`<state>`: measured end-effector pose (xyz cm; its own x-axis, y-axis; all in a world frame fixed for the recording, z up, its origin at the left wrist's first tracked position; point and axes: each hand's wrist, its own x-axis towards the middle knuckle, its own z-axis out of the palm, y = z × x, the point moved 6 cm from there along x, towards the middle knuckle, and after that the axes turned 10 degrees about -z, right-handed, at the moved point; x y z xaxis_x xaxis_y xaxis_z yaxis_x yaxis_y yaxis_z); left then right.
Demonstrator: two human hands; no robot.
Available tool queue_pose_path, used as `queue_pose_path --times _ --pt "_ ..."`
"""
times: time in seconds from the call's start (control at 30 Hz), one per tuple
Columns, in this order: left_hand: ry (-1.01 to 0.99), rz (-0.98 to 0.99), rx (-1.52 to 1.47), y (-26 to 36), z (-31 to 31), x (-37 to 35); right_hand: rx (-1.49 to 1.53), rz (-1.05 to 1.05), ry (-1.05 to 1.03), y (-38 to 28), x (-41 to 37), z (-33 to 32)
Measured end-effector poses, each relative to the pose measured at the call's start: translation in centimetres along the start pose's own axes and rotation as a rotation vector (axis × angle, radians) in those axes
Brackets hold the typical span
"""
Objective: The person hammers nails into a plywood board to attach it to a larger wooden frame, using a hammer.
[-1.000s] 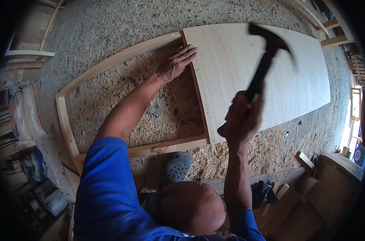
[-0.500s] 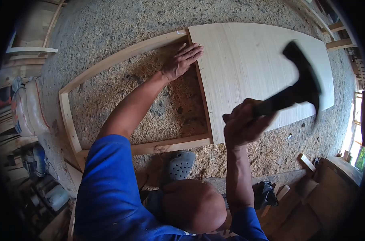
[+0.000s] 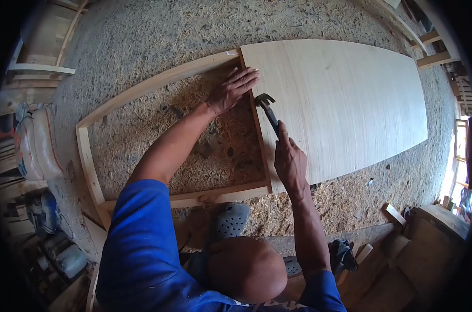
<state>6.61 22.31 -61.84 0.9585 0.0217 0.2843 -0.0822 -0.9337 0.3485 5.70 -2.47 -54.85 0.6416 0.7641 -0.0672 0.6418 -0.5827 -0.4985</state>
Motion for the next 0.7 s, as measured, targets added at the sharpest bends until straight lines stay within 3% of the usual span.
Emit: queue_pose_path --times 0.07,0.1,0.13,0.17,0.2,0.27,0.3,0.47,0.53,0.6,0.63,0.7 --pt "-0.021 -0.023 -0.015 -0.4 0.2 0.1 0.118 -0.011 0.102 -0.8 0.1 -1.1" --pt "-0.003 0.014 0.088 -0.2 0.1 0.2 0.152 -0.071 0.255 -2.7 0.0 -3.1" --pt "-0.013 0.016 0.004 -0.3 -0.1 0.0 0.180 -0.133 0.415 -4.0 0.0 -4.7" --pt "0.019 0.030 0.012 -0.5 0.0 0.2 0.163 -0.294 0.652 -4.5 -0.2 -5.5" --pt "0.041 0.042 0.015 -0.3 0.2 -0.1 0.125 -0.314 0.727 -4.2 -1.2 -5.0" --pt "0.027 0.028 0.031 -0.3 -0.1 0.0 0.088 -0.130 0.305 -1.8 -0.5 -2.0" --pt "0.013 0.010 0.041 -0.2 0.0 0.1 -0.098 0.036 0.001 0.3 0.0 0.2" --pt "0.031 -0.027 -0.064 0.5 -1.1 0.2 0.057 0.104 0.277 0.7 -4.7 -3.5" --pt "0.031 -0.043 -0.163 1.7 -2.3 0.2 0.109 0.176 0.503 2.4 -10.3 -3.7" --pt "0.066 -0.183 -0.318 2.5 -0.7 0.0 0.093 0.327 0.620 4.6 -16.7 -3.5" --pt "0.087 -0.032 -0.411 4.2 0.0 -0.6 0.069 0.363 0.753 5.1 -19.7 -4.0" --pt "0.190 -0.465 -0.672 2.9 3.6 -3.1 -0.035 0.591 0.816 6.3 -26.1 -3.4"
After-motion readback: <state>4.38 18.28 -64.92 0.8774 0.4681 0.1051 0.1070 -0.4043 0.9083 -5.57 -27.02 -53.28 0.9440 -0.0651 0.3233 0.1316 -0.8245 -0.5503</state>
